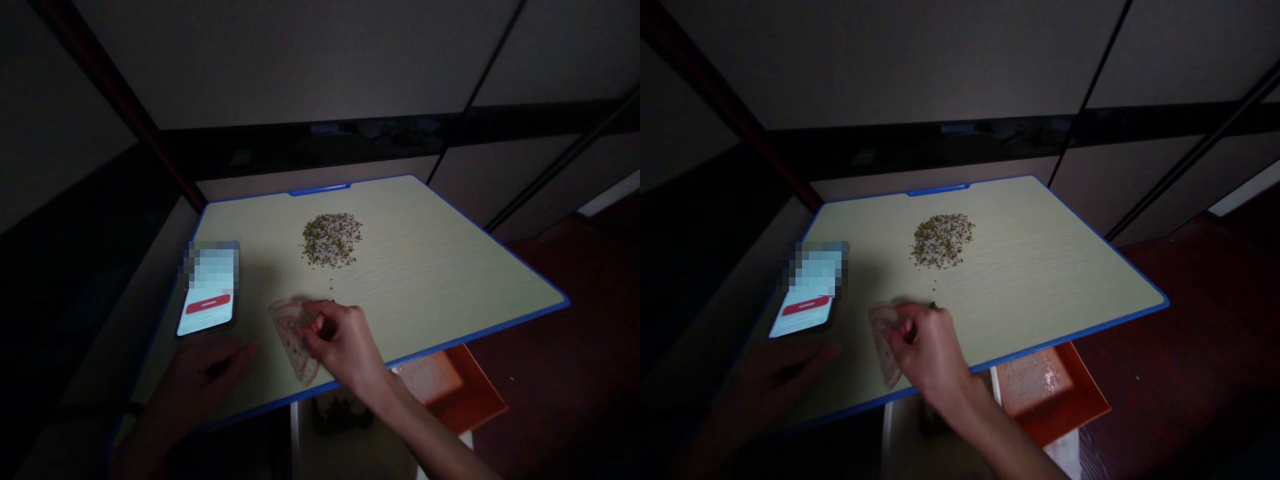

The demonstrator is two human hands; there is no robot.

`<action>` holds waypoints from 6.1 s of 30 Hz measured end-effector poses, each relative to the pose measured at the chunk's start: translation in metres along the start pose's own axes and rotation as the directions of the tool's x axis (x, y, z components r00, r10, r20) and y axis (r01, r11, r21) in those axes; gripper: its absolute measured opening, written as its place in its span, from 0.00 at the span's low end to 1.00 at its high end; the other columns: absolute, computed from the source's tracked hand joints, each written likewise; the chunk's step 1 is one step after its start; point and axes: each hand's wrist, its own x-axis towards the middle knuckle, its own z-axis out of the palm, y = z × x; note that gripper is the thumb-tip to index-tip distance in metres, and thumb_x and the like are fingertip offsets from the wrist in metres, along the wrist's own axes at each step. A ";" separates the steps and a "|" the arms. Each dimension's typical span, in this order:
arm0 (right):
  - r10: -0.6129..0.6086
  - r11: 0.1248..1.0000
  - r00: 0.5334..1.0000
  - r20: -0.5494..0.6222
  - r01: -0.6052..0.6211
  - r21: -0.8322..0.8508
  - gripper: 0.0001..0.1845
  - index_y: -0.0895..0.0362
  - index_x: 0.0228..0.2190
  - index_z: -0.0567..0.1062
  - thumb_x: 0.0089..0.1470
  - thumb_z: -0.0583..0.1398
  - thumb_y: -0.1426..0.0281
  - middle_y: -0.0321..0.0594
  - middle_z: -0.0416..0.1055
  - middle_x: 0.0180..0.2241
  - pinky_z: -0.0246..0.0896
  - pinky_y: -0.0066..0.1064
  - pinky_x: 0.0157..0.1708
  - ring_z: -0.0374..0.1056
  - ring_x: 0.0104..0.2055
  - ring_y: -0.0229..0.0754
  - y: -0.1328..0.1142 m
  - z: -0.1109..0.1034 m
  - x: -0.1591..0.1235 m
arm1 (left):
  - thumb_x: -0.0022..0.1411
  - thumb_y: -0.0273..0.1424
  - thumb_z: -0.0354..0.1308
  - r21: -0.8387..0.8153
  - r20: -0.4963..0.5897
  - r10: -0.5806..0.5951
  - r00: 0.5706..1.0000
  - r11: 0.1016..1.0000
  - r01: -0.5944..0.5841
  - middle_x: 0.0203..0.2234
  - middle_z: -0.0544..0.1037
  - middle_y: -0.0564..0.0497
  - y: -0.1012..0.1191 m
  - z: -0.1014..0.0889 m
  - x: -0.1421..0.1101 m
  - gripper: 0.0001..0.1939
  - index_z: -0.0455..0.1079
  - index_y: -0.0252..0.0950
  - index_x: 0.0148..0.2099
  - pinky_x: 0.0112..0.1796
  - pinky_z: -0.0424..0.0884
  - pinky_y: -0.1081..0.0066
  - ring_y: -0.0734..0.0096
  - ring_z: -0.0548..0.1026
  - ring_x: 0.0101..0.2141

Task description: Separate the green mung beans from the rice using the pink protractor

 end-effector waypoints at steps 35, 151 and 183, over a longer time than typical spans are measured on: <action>-0.156 0.934 0.953 0.259 0.228 -0.276 0.17 0.63 0.43 0.74 0.53 0.55 0.70 0.46 0.75 0.34 0.61 0.30 0.28 0.67 0.30 0.39 0.020 -0.123 0.076 | 0.63 0.32 0.38 0.494 0.232 -0.206 0.951 0.867 0.068 0.26 0.78 0.42 0.014 0.062 0.092 0.22 0.73 0.33 0.30 0.29 0.61 0.66 0.60 0.75 0.29; 0.003 0.999 0.890 0.457 -0.026 0.044 0.14 0.62 0.16 0.68 0.42 0.56 0.90 0.33 0.65 0.11 0.55 0.21 0.15 0.59 0.14 0.30 -0.003 0.005 0.235 | 0.58 0.29 0.41 0.525 0.020 -0.251 0.968 0.826 0.204 0.23 0.77 0.43 -0.015 0.061 0.110 0.18 0.72 0.34 0.28 0.24 0.62 0.67 0.57 0.74 0.25; 0.003 0.997 0.833 0.553 -0.048 0.068 0.13 0.62 0.15 0.68 0.41 0.58 0.89 0.30 0.64 0.10 0.57 0.20 0.16 0.59 0.14 0.30 0.003 0.014 0.223 | 0.55 0.30 0.48 -0.646 -0.535 -0.626 0.568 0.736 0.203 0.12 0.55 0.57 -0.030 0.048 0.123 0.18 0.51 0.40 0.16 0.17 0.51 0.70 0.76 0.53 0.15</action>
